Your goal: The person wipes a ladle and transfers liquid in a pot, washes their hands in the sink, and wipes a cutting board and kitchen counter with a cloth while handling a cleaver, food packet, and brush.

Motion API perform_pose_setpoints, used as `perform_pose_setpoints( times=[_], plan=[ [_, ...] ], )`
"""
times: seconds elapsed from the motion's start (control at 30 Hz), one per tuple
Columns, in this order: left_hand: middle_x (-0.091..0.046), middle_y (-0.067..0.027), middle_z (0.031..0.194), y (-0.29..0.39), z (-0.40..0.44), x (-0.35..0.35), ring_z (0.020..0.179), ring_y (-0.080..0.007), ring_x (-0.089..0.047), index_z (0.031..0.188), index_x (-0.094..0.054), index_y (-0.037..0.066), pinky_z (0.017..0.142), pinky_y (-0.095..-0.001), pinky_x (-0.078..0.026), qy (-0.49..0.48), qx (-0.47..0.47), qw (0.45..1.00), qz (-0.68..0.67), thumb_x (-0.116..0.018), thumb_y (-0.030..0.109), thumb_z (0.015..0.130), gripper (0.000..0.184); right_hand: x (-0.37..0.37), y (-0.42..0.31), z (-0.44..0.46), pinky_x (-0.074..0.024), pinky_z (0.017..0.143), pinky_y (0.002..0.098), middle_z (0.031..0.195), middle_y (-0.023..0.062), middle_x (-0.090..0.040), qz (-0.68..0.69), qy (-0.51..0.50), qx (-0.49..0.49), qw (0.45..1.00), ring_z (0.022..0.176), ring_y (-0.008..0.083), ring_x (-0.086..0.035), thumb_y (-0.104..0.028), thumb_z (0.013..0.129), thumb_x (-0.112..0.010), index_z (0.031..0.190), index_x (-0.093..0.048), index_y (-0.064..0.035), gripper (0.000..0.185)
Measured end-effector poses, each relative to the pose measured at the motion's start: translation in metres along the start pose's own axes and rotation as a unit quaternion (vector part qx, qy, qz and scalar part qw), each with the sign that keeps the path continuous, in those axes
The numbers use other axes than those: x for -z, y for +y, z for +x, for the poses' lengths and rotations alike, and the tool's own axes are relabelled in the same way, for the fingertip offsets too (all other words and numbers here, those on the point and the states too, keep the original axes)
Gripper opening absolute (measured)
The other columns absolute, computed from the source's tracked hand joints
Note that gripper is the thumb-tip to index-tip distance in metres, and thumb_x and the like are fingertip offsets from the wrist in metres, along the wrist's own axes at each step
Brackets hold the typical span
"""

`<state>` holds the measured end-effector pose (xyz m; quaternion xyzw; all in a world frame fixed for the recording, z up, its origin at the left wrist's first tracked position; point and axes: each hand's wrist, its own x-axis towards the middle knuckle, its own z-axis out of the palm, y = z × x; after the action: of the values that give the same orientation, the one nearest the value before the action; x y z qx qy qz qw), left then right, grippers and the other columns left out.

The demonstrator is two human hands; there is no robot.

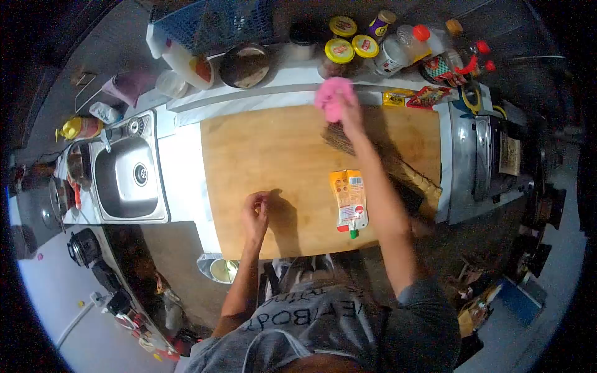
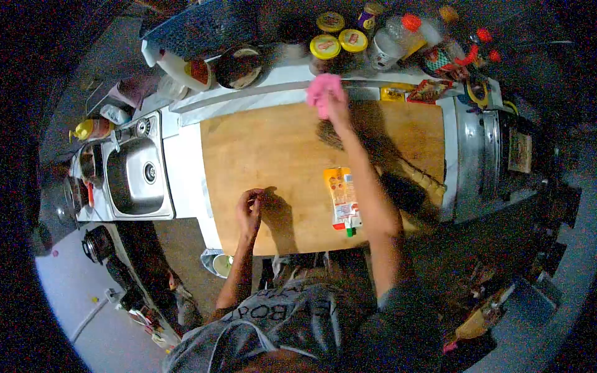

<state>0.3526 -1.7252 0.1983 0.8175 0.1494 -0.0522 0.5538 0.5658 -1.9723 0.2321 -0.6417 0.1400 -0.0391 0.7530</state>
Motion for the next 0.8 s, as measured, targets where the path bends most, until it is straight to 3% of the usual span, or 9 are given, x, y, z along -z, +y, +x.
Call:
perform_pose_setpoints(
  times=[0.1, 0.2, 0.23, 0.3, 0.4, 0.53, 0.73, 0.77, 0.8],
  plan=[
    [-0.063, -0.0083, 0.088, 0.007, 0.008, 0.001, 0.081, -0.0152, -0.060, 0.094, -0.060, 0.001, 0.071, -0.0273, -0.048, -0.023, 0.009, 1.000, -0.007, -0.051, -0.001, 0.084, 0.014, 0.079, -0.016, -0.004, -0.0399, 0.090, 0.0316, 0.111, 0.0087, -0.057, -0.105, 0.119, 0.073, 0.985, 0.101, 0.0186, -0.052, -0.032, 0.088, -0.054, 0.118, -0.052, -0.0024, 0.042],
    [-0.063, -0.0080, 0.089, 0.006, 0.012, -0.004, 0.082, -0.0156, -0.060, 0.095, -0.060, 0.000, 0.073, -0.0275, -0.048, -0.035, 0.004, 0.999, -0.026, -0.051, 0.000, 0.085, 0.013, 0.119, -0.047, -0.011, -0.0374, 0.092, 0.0330, 0.107, 0.0081, -0.058, -0.159, 0.093, 0.131, 0.974, 0.103, 0.0187, -0.051, -0.024, 0.089, -0.054, 0.111, -0.054, -0.0022, 0.031],
    [-0.063, -0.0077, 0.089, 0.005, 0.012, -0.006, 0.083, -0.0156, -0.059, 0.095, -0.060, 0.000, 0.074, -0.0275, -0.047, -0.039, -0.002, 0.998, -0.041, -0.051, 0.000, 0.085, 0.013, 0.136, -0.045, 0.000, -0.0345, 0.094, 0.0383, 0.104, 0.0102, -0.058, -0.427, 0.081, 0.213, 0.875, 0.103, 0.0258, -0.050, -0.020, 0.087, -0.054, 0.108, -0.054, -0.0024, 0.027],
    [-0.063, -0.0076, 0.090, 0.009, 0.013, -0.010, 0.083, -0.0154, -0.059, 0.096, -0.059, 0.000, 0.075, -0.0275, -0.047, -0.054, 0.013, 0.998, -0.035, -0.051, 0.000, 0.085, 0.013, 0.147, -0.018, 0.023, -0.0308, 0.094, 0.0446, 0.100, 0.0126, -0.057, -0.632, 0.031, 0.259, 0.730, 0.103, 0.0324, -0.047, -0.022, 0.084, -0.054, 0.105, -0.054, -0.0029, 0.028],
    [-0.063, -0.0079, 0.092, 0.022, 0.013, -0.011, 0.086, -0.0154, -0.059, 0.097, -0.058, 0.000, 0.077, -0.0274, -0.047, -0.070, 0.032, 0.996, -0.044, -0.051, 0.000, 0.086, 0.014, 0.143, 0.029, 0.048, -0.0330, 0.087, 0.0475, 0.097, 0.0120, -0.058, -0.735, 0.049, 0.275, 0.618, 0.101, 0.0314, -0.047, -0.026, 0.081, -0.054, 0.100, -0.056, -0.0039, 0.029],
    [-0.062, -0.0095, 0.095, 0.026, 0.008, -0.005, 0.092, -0.0167, -0.058, 0.099, -0.057, -0.001, 0.082, -0.0277, -0.045, -0.068, 0.056, 0.993, -0.084, -0.049, -0.001, 0.087, 0.015, 0.120, 0.014, 0.055, -0.0307, 0.091, 0.0455, 0.105, 0.0149, -0.058, -0.750, 0.000, 0.134, 0.648, 0.104, 0.0307, -0.049, -0.028, 0.086, -0.048, 0.107, -0.056, -0.0003, 0.036],
    [-0.063, -0.0110, 0.097, 0.008, 0.007, -0.010, 0.090, -0.0164, -0.060, 0.097, -0.057, -0.002, 0.081, -0.0283, -0.046, -0.061, -0.020, 0.982, -0.177, -0.045, -0.004, 0.088, 0.015, 0.098, 0.026, 0.060, -0.0394, 0.068, 0.0502, 0.078, 0.0137, -0.063, -0.779, -0.026, 0.147, 0.609, 0.075, 0.0329, -0.060, -0.028, 0.081, -0.051, 0.088, -0.056, -0.0115, 0.019],
    [-0.063, -0.0110, 0.097, 0.008, 0.007, -0.012, 0.090, -0.0164, -0.060, 0.097, -0.057, -0.002, 0.081, -0.0283, -0.046, -0.061, -0.019, 0.982, -0.177, -0.045, -0.004, 0.088, 0.015, 0.075, 0.017, 0.051, -0.0388, 0.061, 0.0511, 0.069, 0.0137, -0.061, -0.713, -0.042, 0.244, 0.656, 0.066, 0.0333, -0.060, -0.028, 0.080, -0.050, 0.084, -0.053, -0.0138, 0.015],
    [-0.064, -0.0107, 0.096, 0.007, 0.008, -0.013, 0.090, -0.0172, -0.060, 0.098, -0.057, -0.002, 0.081, -0.0286, -0.047, -0.053, -0.001, 0.989, -0.140, -0.046, -0.003, 0.087, 0.015, 0.046, 0.004, 0.033, -0.0386, 0.059, 0.0522, 0.070, 0.0117, -0.062, -0.745, -0.021, 0.241, 0.621, 0.069, 0.0321, -0.061, -0.026, 0.080, -0.050, 0.084, -0.053, -0.0120, 0.015]
  ],
)
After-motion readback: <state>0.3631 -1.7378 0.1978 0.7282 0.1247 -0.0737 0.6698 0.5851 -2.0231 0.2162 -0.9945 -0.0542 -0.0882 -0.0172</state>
